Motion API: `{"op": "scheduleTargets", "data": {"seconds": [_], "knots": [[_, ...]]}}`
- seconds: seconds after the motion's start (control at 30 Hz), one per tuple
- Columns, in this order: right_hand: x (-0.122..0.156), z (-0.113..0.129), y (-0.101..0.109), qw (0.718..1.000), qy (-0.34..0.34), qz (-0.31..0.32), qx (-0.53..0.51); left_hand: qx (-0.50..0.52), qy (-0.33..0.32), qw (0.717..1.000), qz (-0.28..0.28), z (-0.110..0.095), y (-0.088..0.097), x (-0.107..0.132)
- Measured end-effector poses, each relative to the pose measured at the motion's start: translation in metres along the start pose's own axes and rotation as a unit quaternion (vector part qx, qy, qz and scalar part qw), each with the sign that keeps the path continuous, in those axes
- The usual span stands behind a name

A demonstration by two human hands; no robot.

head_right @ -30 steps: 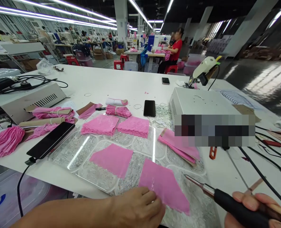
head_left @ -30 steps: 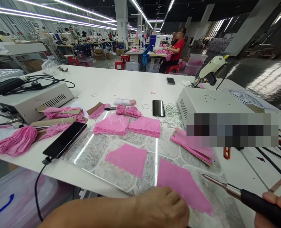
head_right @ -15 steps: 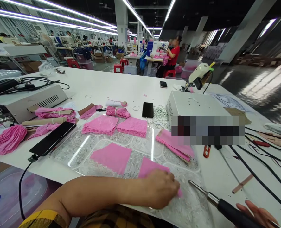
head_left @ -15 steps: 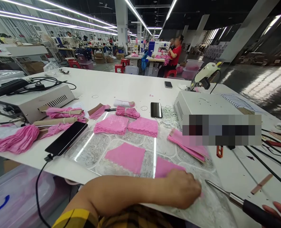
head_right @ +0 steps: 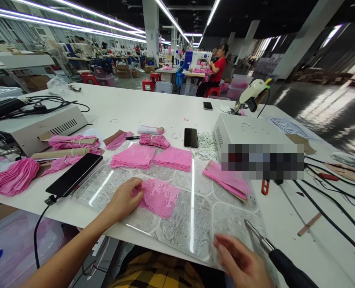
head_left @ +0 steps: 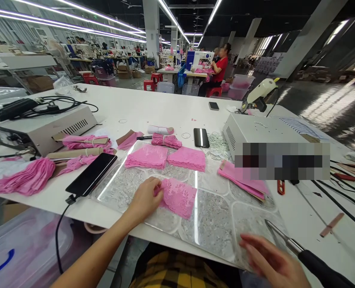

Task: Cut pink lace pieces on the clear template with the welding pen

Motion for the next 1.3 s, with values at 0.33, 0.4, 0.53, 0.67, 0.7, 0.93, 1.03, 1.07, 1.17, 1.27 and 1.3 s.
{"op": "scheduleTargets", "data": {"seconds": [0.33, 0.4, 0.53, 0.67, 0.7, 0.93, 1.03, 1.07, 1.17, 1.27, 1.3], "knots": [[-0.077, 0.086, -0.118, 0.937, 0.172, 0.044, 0.301, -0.032, -0.007, 0.994, -0.101, 0.023, -0.007, 0.027], [-0.082, 0.087, -0.129, 0.93, 0.175, 0.047, 0.319, -0.033, -0.014, 0.993, -0.108, 0.025, -0.008, 0.029], [-0.087, 0.087, -0.14, 0.921, 0.182, 0.057, 0.341, -0.036, -0.026, 0.992, -0.116, 0.026, -0.01, 0.031], [-0.081, 0.089, -0.137, 0.92, 0.201, 0.064, 0.329, -0.039, -0.037, 0.991, -0.122, 0.029, -0.009, 0.035], [-0.077, 0.089, -0.135, 0.92, 0.212, 0.077, 0.321, -0.039, -0.04, 0.991, -0.124, 0.032, -0.007, 0.037], [-0.029, 0.081, -0.131, 0.823, 0.4, 0.242, 0.322, 0.003, -0.183, 0.982, -0.051, 0.052, 0.017, 0.049], [-0.027, 0.071, -0.134, 0.799, 0.439, 0.22, 0.348, -0.003, -0.215, 0.977, 0.0, 0.061, 0.02, 0.047], [-0.028, 0.068, -0.135, 0.794, 0.452, 0.21, 0.347, -0.006, -0.219, 0.976, 0.012, 0.064, 0.02, 0.045], [-0.032, 0.063, -0.137, 0.787, 0.48, 0.185, 0.34, -0.004, -0.224, 0.974, 0.025, 0.07, 0.015, 0.039], [-0.038, 0.071, -0.137, 0.81, 0.442, 0.193, 0.335, 0.007, -0.228, 0.973, 0.025, 0.068, 0.015, 0.034], [-0.041, 0.077, -0.136, 0.824, 0.415, 0.2, 0.329, 0.01, -0.23, 0.973, 0.027, 0.066, 0.017, 0.032]]}}
Point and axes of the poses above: each hand's wrist, its own x-axis away from the middle knuckle, its own y-axis out of the back of the hand, z = x × y, the point moved 3 cm from there along -x, towards the middle knuckle, and after that the axes turned 3 degrees about -y, right-handed, at the moved point
